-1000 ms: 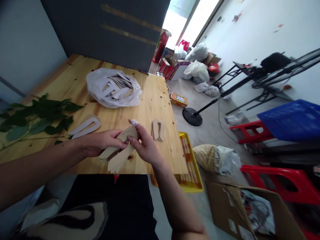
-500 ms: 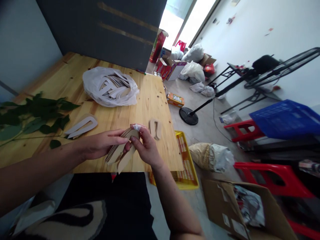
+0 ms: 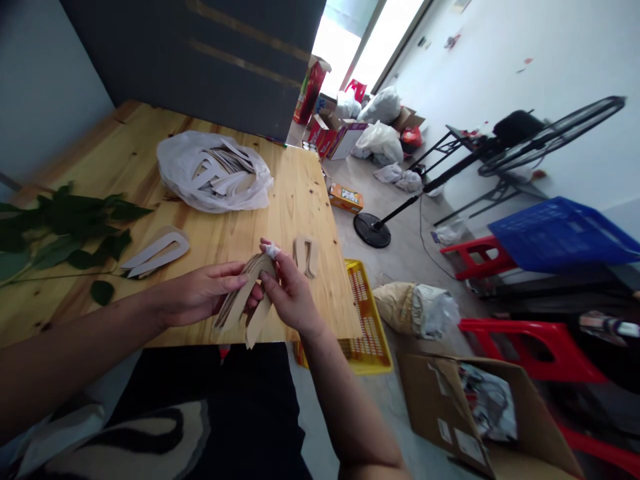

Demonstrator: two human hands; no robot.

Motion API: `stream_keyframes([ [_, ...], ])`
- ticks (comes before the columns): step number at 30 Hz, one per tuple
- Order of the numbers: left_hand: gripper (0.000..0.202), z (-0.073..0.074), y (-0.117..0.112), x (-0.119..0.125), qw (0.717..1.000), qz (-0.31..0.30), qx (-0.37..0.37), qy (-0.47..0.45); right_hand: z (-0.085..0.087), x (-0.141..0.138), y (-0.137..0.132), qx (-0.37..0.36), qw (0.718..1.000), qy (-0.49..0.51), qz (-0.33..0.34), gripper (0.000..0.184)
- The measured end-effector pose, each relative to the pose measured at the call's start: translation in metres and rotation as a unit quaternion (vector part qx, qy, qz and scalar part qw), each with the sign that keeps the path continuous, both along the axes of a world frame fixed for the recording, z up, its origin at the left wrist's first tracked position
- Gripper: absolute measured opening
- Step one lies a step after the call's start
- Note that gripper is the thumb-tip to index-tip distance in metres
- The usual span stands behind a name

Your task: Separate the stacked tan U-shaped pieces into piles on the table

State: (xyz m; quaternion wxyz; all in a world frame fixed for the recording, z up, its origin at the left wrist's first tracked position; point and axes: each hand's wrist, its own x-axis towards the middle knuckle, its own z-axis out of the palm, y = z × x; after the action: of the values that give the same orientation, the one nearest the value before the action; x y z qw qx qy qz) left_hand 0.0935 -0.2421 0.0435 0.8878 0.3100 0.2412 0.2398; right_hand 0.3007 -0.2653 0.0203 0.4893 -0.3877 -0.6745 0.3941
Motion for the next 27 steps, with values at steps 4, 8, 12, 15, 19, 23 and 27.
stream_keyframes([
  [4, 0.030, 0.000, 0.000, 0.000, 1.000, -0.008, 0.008, 0.002, 0.003, -0.001, -0.003, 0.006, 1.000, -0.020, -0.001, 0.045],
  [8, 0.033, 0.003, -0.001, 0.003, 1.000, 0.002, 0.014, -0.003, 0.007, -0.003, -0.007, -0.001, 1.000, -0.025, -0.003, 0.043],
  [12, 0.034, 0.006, -0.002, 0.007, 0.999, 0.024, 0.031, 0.004, 0.008, -0.004, -0.009, -0.030, 0.999, -0.012, -0.001, 0.041],
  [15, 0.033, 0.006, -0.002, 0.010, 0.998, 0.038, 0.040, 0.018, 0.009, -0.005, -0.008, -0.030, 0.999, -0.004, -0.019, 0.040],
  [19, 0.031, 0.005, -0.002, 0.014, 0.997, 0.048, 0.052, 0.022, 0.009, -0.009, -0.004, -0.047, 0.997, -0.002, -0.057, 0.046],
  [23, 0.027, 0.004, -0.002, 0.015, 0.998, 0.046, 0.043, 0.007, 0.008, -0.014, -0.001, -0.106, 0.992, -0.003, -0.061, 0.047],
  [27, 0.023, 0.002, -0.002, 0.013, 0.999, 0.040, -0.003, -0.010, 0.011, -0.017, 0.000, -0.155, 0.986, 0.026, -0.061, 0.043],
])
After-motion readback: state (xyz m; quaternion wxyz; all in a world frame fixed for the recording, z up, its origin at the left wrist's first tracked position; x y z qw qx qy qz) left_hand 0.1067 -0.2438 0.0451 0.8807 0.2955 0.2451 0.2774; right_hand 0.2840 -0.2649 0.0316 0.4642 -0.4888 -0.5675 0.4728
